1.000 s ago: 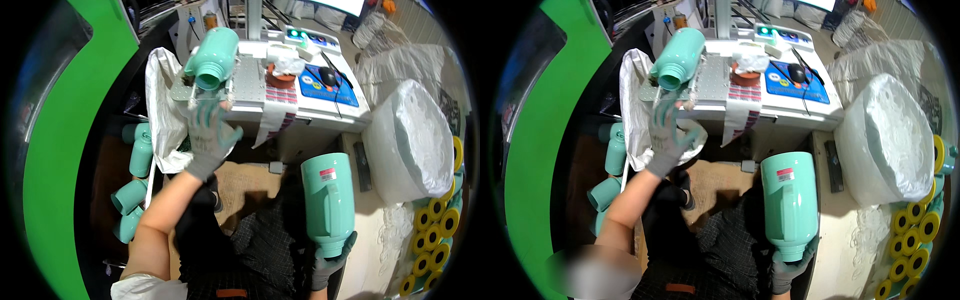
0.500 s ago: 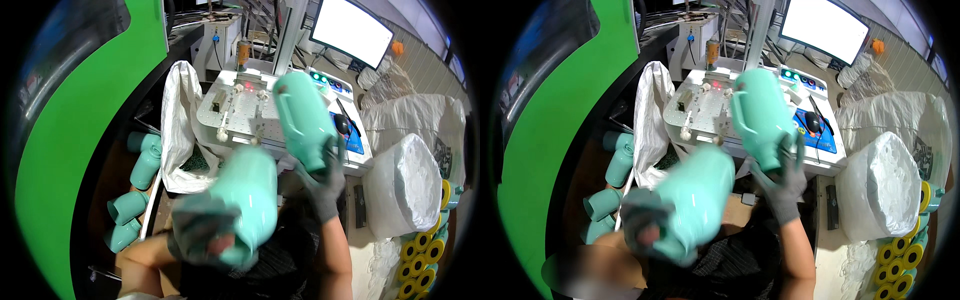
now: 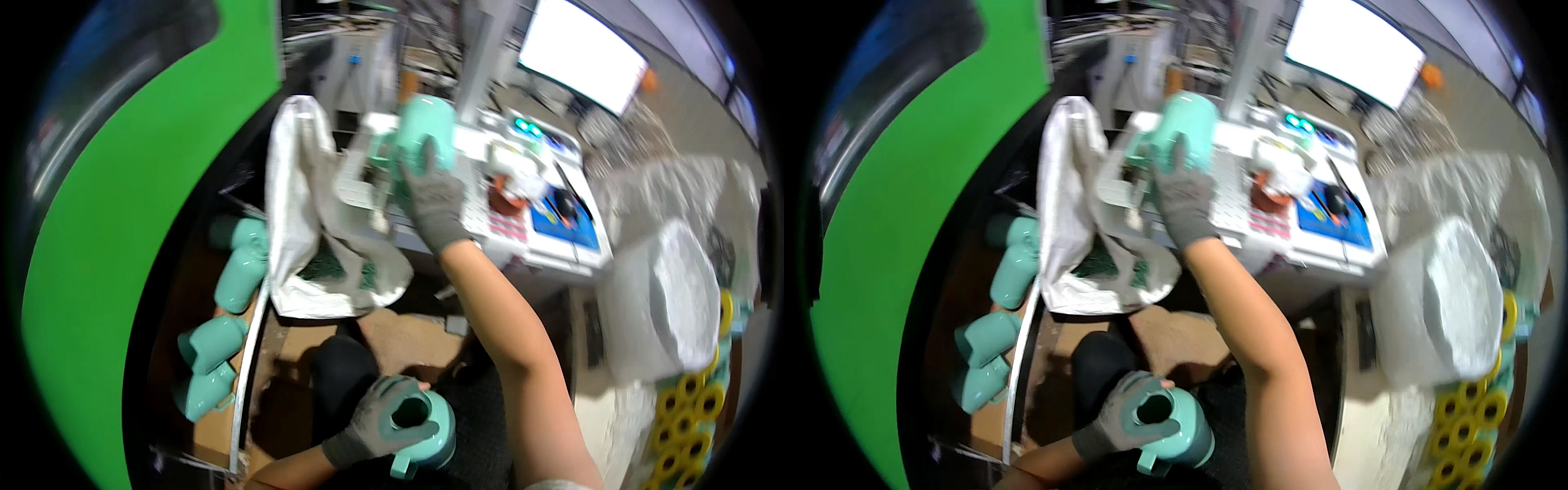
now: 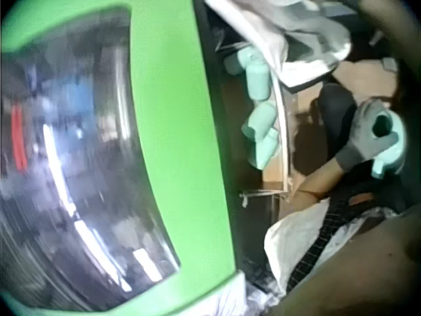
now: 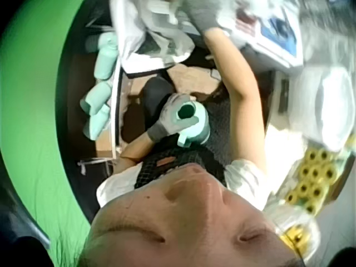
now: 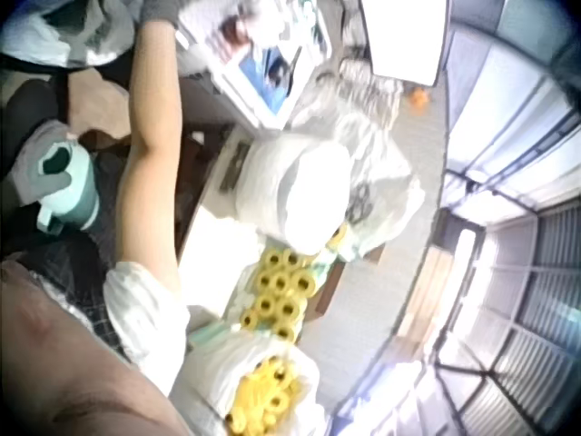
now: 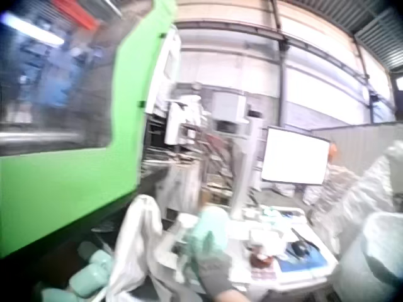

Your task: The person sits on the floor and repeatedly assembles teal plastic containers by inserting a green mesh insert into the body, applying a label, and screwing on a yellow lid. The completed containers are placed in a pile to the right.

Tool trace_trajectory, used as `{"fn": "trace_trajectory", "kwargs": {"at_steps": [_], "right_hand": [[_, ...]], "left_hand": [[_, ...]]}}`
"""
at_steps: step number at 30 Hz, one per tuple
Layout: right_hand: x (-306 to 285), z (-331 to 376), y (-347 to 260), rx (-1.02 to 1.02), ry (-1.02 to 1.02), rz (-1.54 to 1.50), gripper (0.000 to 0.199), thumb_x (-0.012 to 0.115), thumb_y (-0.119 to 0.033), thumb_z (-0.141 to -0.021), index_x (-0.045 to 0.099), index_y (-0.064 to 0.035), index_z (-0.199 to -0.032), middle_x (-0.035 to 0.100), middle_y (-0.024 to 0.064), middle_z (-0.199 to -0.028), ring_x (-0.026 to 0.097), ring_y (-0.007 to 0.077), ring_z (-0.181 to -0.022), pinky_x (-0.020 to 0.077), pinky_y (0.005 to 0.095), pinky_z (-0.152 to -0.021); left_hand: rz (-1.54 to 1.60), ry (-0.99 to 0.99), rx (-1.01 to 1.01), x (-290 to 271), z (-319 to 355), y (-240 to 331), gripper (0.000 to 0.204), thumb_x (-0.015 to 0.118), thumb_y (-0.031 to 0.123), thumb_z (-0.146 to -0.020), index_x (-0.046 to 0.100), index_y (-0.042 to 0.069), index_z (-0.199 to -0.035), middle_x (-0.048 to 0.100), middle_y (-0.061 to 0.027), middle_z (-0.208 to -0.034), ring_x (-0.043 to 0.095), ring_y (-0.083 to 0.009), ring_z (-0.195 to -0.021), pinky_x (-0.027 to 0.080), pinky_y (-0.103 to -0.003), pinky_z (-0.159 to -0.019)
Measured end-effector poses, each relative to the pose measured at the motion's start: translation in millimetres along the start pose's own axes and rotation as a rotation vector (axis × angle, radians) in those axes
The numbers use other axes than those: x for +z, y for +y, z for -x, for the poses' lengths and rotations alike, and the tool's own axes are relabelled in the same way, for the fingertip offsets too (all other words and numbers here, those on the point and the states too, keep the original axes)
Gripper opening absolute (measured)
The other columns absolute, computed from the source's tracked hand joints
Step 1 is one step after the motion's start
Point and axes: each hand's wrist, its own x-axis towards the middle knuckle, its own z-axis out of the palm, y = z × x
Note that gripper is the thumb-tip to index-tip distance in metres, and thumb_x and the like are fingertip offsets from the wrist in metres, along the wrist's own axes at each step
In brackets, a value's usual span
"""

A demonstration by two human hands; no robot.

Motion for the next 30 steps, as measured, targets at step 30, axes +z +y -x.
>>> {"fn": "trace_trajectory", "kwargs": {"at_steps": [30], "right_hand": [[-302,769,241,1.402,0.315,0.579,0.035,0.070,-0.020,-0.092,0.066,-0.0054,-0.123,0.066,0.0179,-0.117,0.062,0.0347,-0.107,0.0487,0.0460,-0.097]], "left_hand": [[0.027,-0.206,-0.195,15,-26,-20,0.058,0.068,0.021,-0.095,0.049,-0.002,-0.145,0.055,-0.0148,-0.140,0.054,-0.0244,-0.120,0.046,-0.038,-0.103]]}}
